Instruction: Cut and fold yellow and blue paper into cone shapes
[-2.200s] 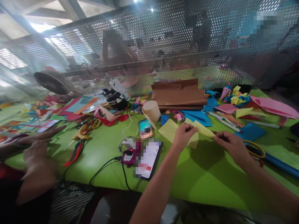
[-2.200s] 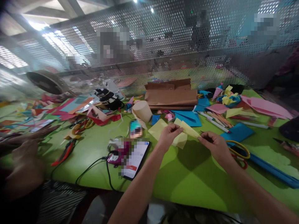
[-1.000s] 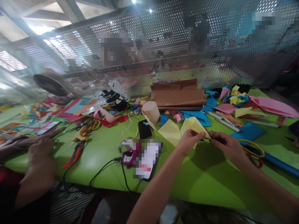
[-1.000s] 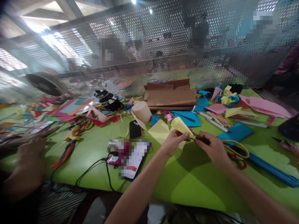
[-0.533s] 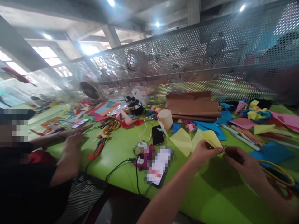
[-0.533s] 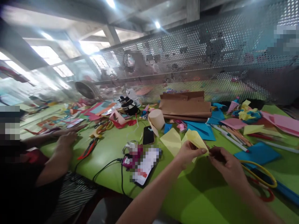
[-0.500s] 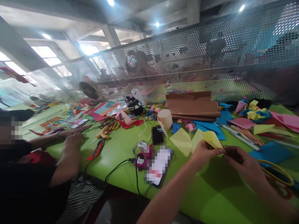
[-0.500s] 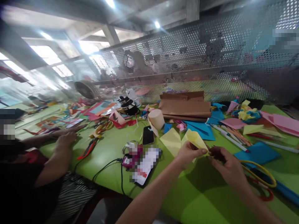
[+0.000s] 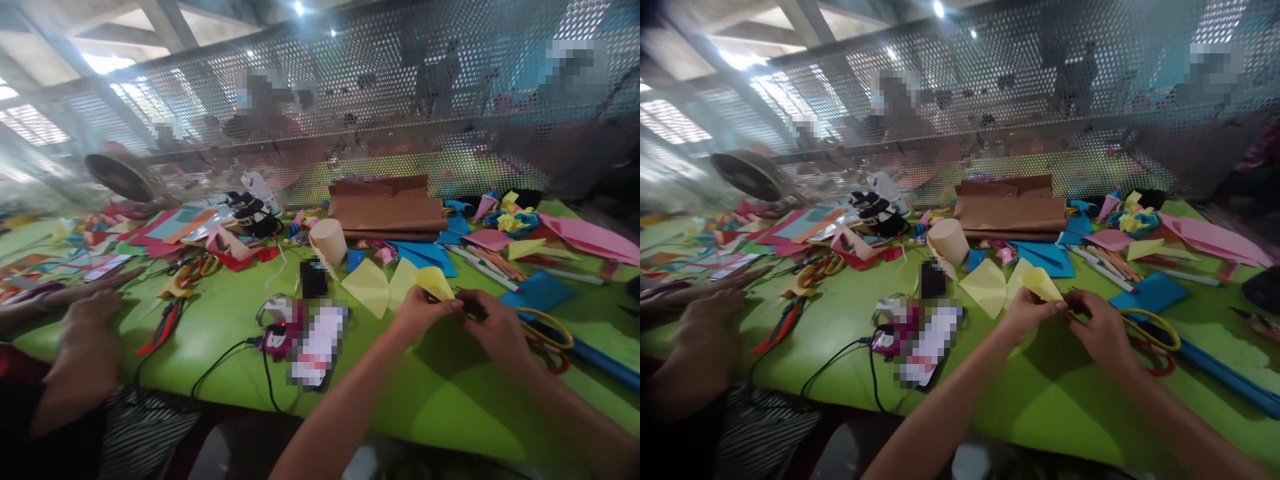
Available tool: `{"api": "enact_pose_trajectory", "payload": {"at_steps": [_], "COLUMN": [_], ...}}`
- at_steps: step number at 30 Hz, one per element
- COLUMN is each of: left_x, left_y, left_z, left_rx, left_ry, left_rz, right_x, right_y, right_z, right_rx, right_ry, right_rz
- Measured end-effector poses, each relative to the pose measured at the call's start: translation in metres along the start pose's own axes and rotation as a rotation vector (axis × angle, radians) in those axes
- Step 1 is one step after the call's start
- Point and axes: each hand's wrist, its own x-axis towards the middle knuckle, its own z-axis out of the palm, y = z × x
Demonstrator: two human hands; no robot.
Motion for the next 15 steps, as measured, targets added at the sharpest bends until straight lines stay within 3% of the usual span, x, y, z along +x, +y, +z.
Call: {"api": "enact_pose_trajectory", "payload": {"at_steps": [15], "left_x": [0.003], "left_y": [-0.004], "left_z": [-0.007], "left_rx": [0.041], "left_ry": [0.014], "left_rz": [0.017], "right_x": [-0.002], "right_y": [-0.009], "right_z": [-0.003], "right_rx": [-0.014], "right_ry": [-0.005], "right_rz": [-0.006]}}
